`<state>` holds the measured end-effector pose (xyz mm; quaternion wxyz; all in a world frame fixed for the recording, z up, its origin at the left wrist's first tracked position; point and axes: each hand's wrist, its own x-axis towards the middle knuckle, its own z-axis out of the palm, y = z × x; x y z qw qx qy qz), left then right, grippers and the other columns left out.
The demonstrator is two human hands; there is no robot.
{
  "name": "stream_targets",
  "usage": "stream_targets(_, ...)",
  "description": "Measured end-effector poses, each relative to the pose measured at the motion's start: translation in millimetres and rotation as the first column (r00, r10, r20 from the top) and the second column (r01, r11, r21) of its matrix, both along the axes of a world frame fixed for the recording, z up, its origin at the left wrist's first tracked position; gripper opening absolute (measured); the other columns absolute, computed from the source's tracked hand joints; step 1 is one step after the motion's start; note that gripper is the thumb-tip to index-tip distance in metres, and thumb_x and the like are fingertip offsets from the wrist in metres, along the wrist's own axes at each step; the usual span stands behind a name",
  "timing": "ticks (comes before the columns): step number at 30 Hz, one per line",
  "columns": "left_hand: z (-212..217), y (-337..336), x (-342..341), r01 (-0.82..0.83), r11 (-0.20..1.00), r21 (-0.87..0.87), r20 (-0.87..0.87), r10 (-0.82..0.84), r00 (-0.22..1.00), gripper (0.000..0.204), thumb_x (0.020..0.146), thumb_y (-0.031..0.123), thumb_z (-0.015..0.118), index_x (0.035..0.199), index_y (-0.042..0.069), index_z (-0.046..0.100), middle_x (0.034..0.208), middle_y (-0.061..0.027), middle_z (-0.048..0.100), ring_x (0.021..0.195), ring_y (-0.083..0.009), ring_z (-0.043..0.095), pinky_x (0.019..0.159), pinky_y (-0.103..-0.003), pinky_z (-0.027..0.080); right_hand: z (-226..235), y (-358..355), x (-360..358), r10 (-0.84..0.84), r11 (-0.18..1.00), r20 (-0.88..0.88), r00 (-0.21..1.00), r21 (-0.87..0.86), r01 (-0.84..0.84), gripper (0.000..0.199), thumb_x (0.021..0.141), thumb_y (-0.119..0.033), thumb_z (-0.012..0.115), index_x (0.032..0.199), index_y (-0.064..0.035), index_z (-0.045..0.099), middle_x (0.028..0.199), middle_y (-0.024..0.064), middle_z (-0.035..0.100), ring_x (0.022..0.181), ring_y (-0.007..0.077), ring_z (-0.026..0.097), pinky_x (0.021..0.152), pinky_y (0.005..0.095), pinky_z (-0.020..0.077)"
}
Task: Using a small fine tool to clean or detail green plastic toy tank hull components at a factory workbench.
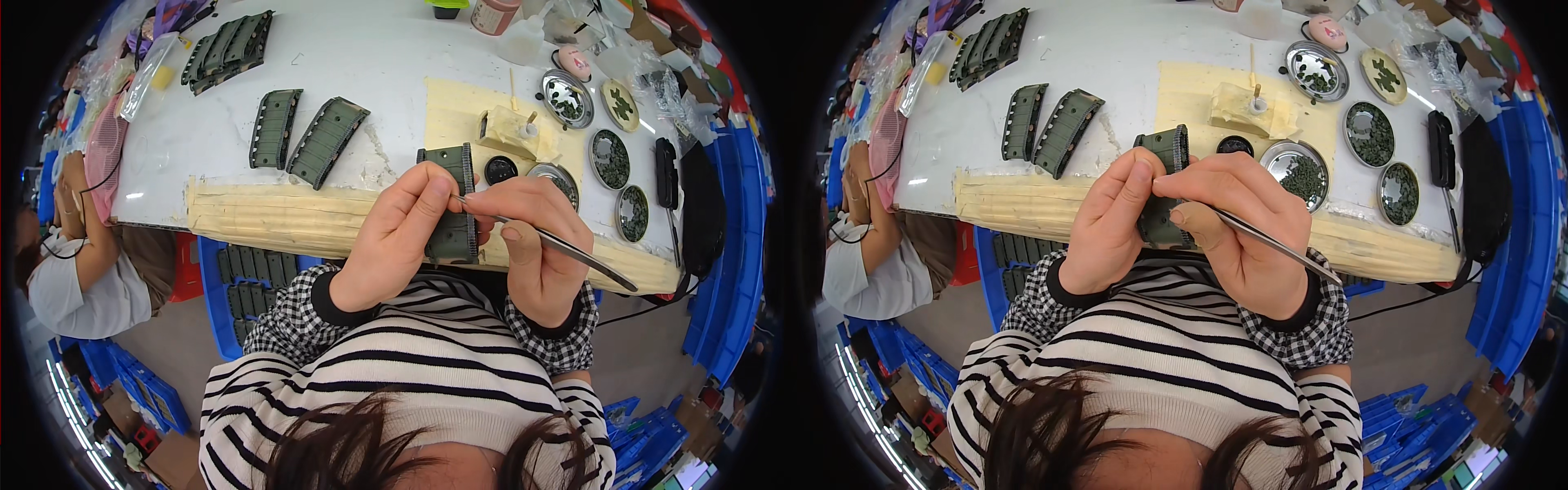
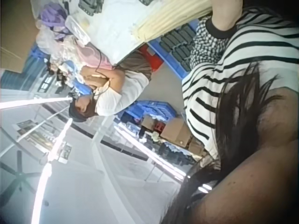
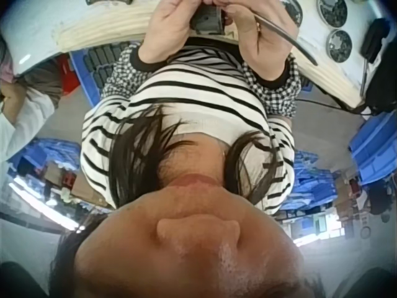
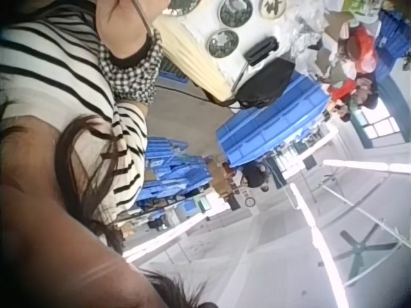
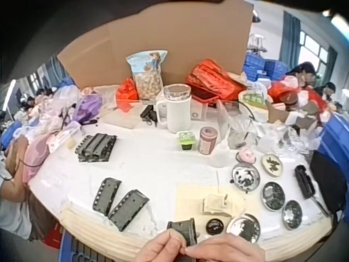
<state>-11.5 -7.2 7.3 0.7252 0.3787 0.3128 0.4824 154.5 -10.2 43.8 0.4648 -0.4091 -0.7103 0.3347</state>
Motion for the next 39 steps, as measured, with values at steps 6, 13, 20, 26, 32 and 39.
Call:
stream_targets(6,2.7,-0.3,-2.5,0.025,0.992,-0.123,0.111,-0.011,0.994,0.022,0.105,0.019,0.038,0.120,0.004,0.044,0.101,-0.0083,0.056,0.092,-0.0154,0.062,0.083,-0.029,0.053,-8.1,2.5,7.2,-0.034,0.995,-0.019,0.999,0.097,0.036,0.015,0.092,-0.008,0.058,0.097,0.0017,0.068,0.090,0.0135,0.065,0.074,0.0213,0.061,0.067,0.0280,0.0491)
stream_targets(13,8.5,7.3,-20.6,-0.051,0.972,-0.228,0.190,0.096,0.977,0.067,0.092,0.000,0.051,0.150,0.005,0.017,0.133,-0.0203,0.049,0.117,-0.0309,0.057,0.102,-0.043,0.048,-31.5,2.4,29.7,-0.311,0.949,0.035,0.950,-0.044,0.312,0.019,0.097,-0.009,0.052,0.095,0.0027,0.068,0.085,0.0100,0.064,0.076,0.0160,0.058,0.068,0.0272,0.0456)
stream_targets(20,2.5,7.5,-25.6,0.013,0.940,-0.342,0.322,0.104,0.941,0.048,0.091,0.000,0.054,0.136,0.002,0.040,0.119,-0.0142,0.058,0.115,-0.0241,0.058,0.101,-0.041,0.049,-46.8,9.9,29.3,-0.344,0.937,0.252,0.905,0.159,0.312,0.014,0.093,-0.012,0.060,0.092,-0.0023,0.070,0.085,0.0079,0.067,0.080,0.0249,0.057,0.073,0.0330,0.0457)
stream_targets(26,6.0,6.0,-25.4,-0.137,0.923,-0.360,0.207,0.222,0.953,0.040,0.092,0.004,0.058,0.130,0.007,0.044,0.119,-0.0174,0.059,0.110,-0.0237,0.061,0.089,-0.037,0.056,-49.0,10.8,28.2,-0.332,0.940,0.281,0.901,0.184,0.289,0.013,0.092,-0.012,0.061,0.091,-0.0031,0.070,0.086,0.0075,0.067,0.081,0.0257,0.056,0.074,0.0339,0.0452)
stream_targets(32,4.0,11.2,-28.6,-0.094,0.914,-0.395,0.342,0.241,0.908,0.041,0.095,0.010,0.053,0.134,0.002,0.043,0.127,-0.0213,0.054,0.115,-0.0248,0.059,0.091,-0.036,0.056,-48.6,9.8,28.8,-0.318,0.944,0.268,0.909,0.176,0.278,0.015,0.093,-0.013,0.059,0.091,-0.0033,0.070,0.085,0.0080,0.067,0.079,0.0247,0.056,0.073,0.0334,0.0448)
stream_targets(39,0.7,13.7,-24.1,-0.104,0.891,-0.442,0.336,0.272,0.902,0.043,0.099,0.023,0.053,0.133,0.000,0.042,0.126,-0.0207,0.055,0.108,-0.0197,0.063,0.079,-0.024,0.060,-23.6,-0.8,28.9,-0.237,0.943,-0.006,0.971,0.239,0.232,0.025,0.097,-0.014,0.050,0.092,0.0011,0.069,0.085,0.0090,0.066,0.078,0.0223,0.055,0.074,0.0318,0.0428)
